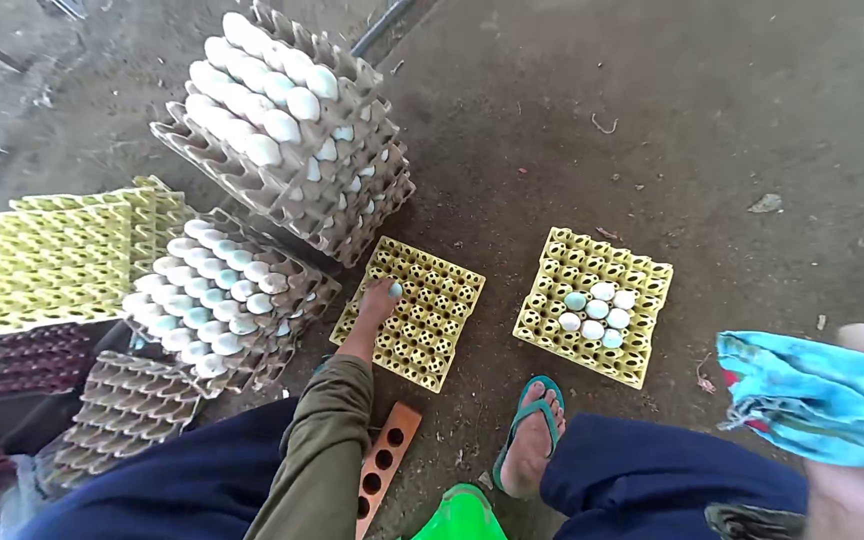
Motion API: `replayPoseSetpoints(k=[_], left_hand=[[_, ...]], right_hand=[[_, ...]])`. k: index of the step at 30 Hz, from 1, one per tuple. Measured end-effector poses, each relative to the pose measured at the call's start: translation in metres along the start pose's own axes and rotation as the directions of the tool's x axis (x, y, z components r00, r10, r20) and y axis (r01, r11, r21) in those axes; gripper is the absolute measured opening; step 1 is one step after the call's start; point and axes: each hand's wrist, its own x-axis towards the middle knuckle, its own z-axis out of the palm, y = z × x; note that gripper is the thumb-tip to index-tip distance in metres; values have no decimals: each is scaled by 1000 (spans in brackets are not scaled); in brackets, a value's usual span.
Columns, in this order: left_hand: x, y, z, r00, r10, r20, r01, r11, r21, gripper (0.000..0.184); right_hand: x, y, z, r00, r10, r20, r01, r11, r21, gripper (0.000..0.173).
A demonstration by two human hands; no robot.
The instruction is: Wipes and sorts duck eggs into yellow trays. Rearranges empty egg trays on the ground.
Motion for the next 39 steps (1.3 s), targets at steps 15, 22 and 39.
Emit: replayPoseSetpoints(k=[15, 22, 39], left_hand=[[-187, 146, -82, 869, 488, -86, -142, 80, -987, 44], [-286, 199, -101, 917, 259, -304, -254, -209, -945, 33], [-313, 224, -127, 739, 340, -582, -670, 458, -584, 47]], right_hand=[[-11, 84, 137, 973, 184, -136, -195, 978, -69, 55], [-51, 135, 135, 644, -40, 764, 633, 589, -503, 45], [-80, 106, 162, 974, 178, 138, -173, 984, -42, 29]])
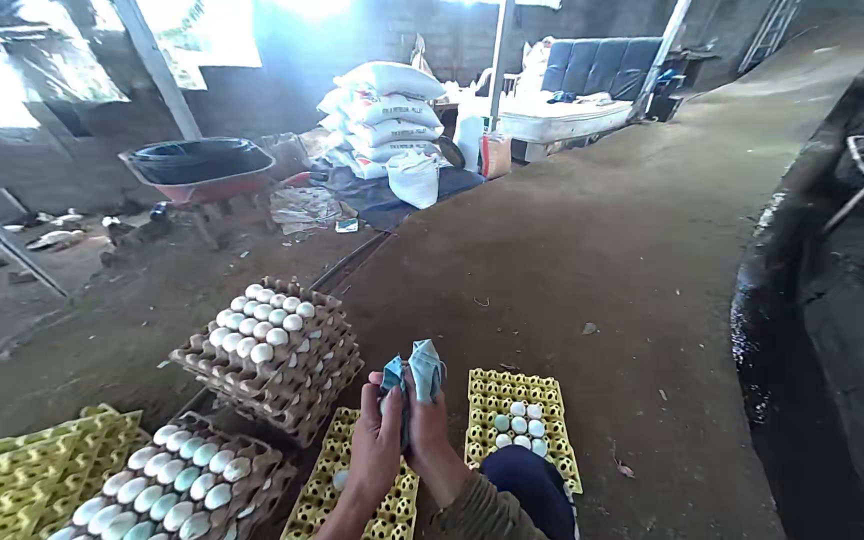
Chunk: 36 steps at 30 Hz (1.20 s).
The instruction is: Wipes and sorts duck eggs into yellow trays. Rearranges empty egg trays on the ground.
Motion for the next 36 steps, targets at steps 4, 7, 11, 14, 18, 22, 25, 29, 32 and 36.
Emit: replayPoseSetpoints(k=[4, 7, 11, 14, 18, 22, 25, 29, 32, 36], left_hand=[[0, -9, 6, 1000, 17, -20, -16, 999, 36, 44], [1, -15, 11, 999, 25, -31, -24, 999, 30, 45], [4, -16, 16, 999, 43, -11, -43, 999, 33, 51], [5, -16, 18, 993, 117, 2, -117, 993, 24, 53], [8, -15, 18, 983, 182, 23, -181, 982, -46, 50], [11, -19, 18, 968, 249, 4, -246, 959, -139, 42], [10, -23, 16, 956, 294, -12, -293, 949, -120, 40], [8, -28, 11, 932, 360, 41, -349, 923, -163, 41], [7, -30, 5, 908, 397, 136, -362, 905, -224, 43], [9, -31, -6, 875, 360, 323, -283, 923, -262, 46]], right_hand=[[2, -8, 2, 984, 154, -86, -149, 987, 58, 28], [7, -7, -1, 974, 184, -133, -172, 981, 93, 28], [13, -12, -5, 958, 233, -168, -210, 967, 145, 30], [17, -18, -9, 965, 242, -96, -220, 956, 194, 33], [19, -25, -8, 971, 233, -58, -210, 940, 269, 33], [18, -23, -2, 984, 167, -61, -137, 933, 334, 32], [19, -19, -4, 984, 171, -46, -146, 929, 341, 31], [21, -24, -5, 978, 191, -88, -155, 937, 314, 30], [21, -32, -5, 967, 173, -186, -146, 978, 150, 31], [31, -22, -13, 956, 176, -236, -170, 984, 46, 31]])
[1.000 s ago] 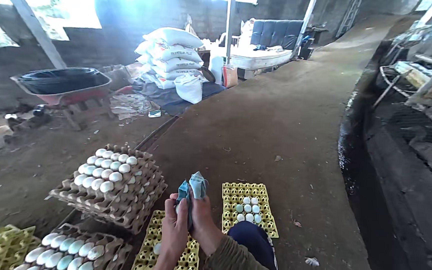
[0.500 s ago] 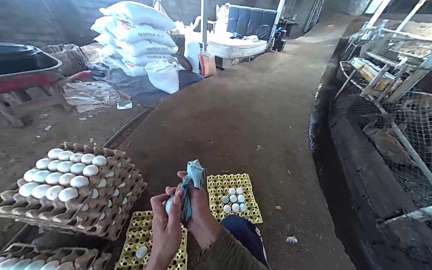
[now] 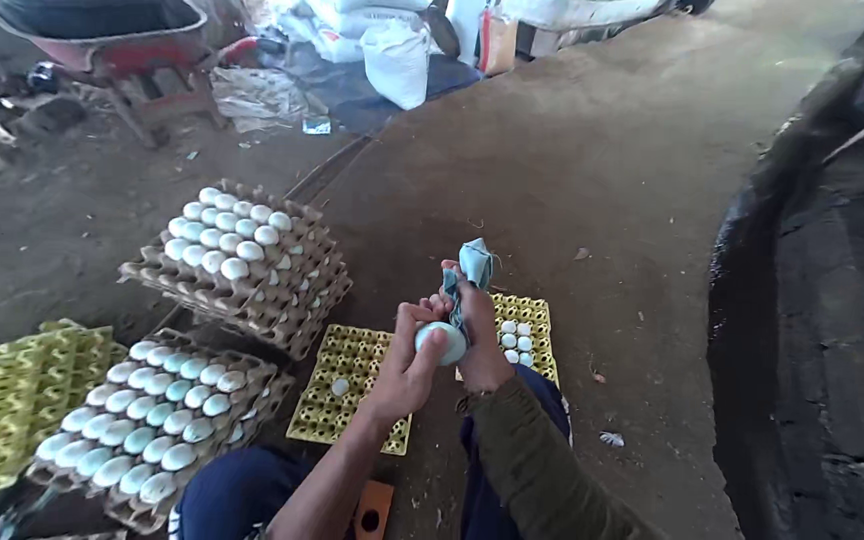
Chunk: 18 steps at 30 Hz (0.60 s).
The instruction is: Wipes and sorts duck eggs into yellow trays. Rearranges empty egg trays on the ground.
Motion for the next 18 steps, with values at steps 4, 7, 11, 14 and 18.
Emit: replayPoseSetpoints(k=[4, 7, 11, 14, 18], left_hand=[[2, -4, -5, 973, -192, 127, 225, 906, -359, 47], [2, -7, -9, 973, -145, 180, 226, 751, -620, 39], [6, -2, -9, 971, -150, 186, 239, 607, -758, 52], [8, 1, -6, 951, -271, 149, 280, 547, -789, 45], [10, 4, 0, 923, -379, 64, 272, 526, -806, 62]], right_hand=[[6, -12, -6, 998, -64, -1, 64, 996, -69, 29], [5, -25, -9, 984, -179, 22, 180, 980, -80, 39], [-1, -33, -16, 799, -602, 11, 602, 799, 7, 47], [-3, -35, -21, 616, -787, 20, 787, 617, 2, 59], [-24, -4, -23, 552, -668, 499, 830, 496, -254, 45]])
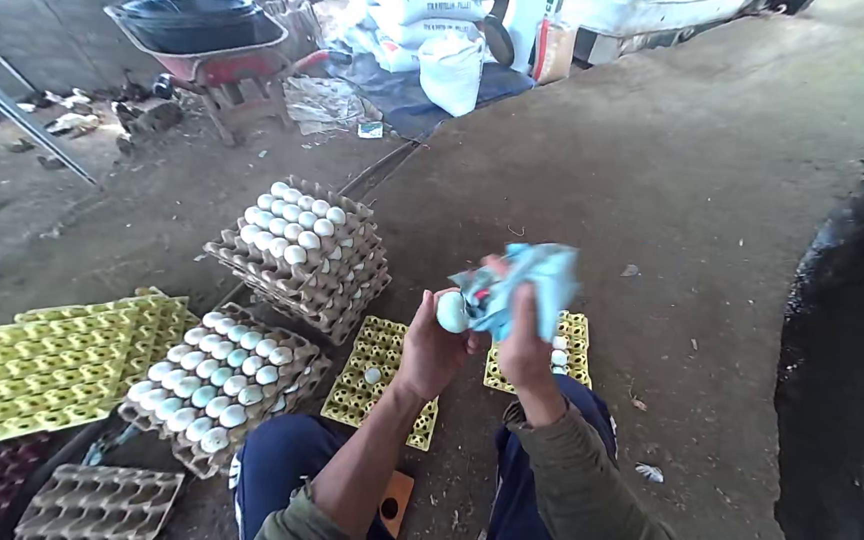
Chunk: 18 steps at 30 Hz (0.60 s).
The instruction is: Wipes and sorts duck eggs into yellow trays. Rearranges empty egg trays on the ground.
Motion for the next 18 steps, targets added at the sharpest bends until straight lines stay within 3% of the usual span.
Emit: replayPoseSetpoints(k=[2, 4, 5, 6, 8, 10, 13, 18], left_hand=[[-1, 4, 5, 994, 27, -102, -25, 999, 24, 70], [-3, 7, 8, 974, 104, -200, -89, 993, 81, 64], [-9, 5, 8, 962, 132, -240, -102, 986, 136, 53], [-16, 3, 8, 944, 142, -297, -86, 977, 193, 37], [-24, 4, 11, 913, 149, -380, -53, 966, 252, 32], [-19, 4, 4, 913, 254, -318, -125, 918, 376, 39], [-11, 8, -4, 923, 319, -215, -141, 801, 582, 52], [-11, 13, -2, 934, 340, -109, -149, 647, 748, 46]], right_hand=[[-6, 11, 8, 973, -143, 182, 169, 976, -137, 44], [-9, 18, 15, 935, -151, 322, 220, 957, -190, 72], [-12, 21, 19, 914, -126, 386, 208, 962, -177, 72], [-14, 25, 24, 896, -96, 433, 184, 969, -167, 68], [-15, 30, 31, 884, -53, 464, 147, 975, -169, 50], [-19, 30, 37, 922, -17, 387, 65, 992, -111, 37], [-26, 23, 50, 985, 94, 141, -88, 995, -47, 29], [-23, 14, 56, 945, 326, -21, -319, 933, 168, 25]])
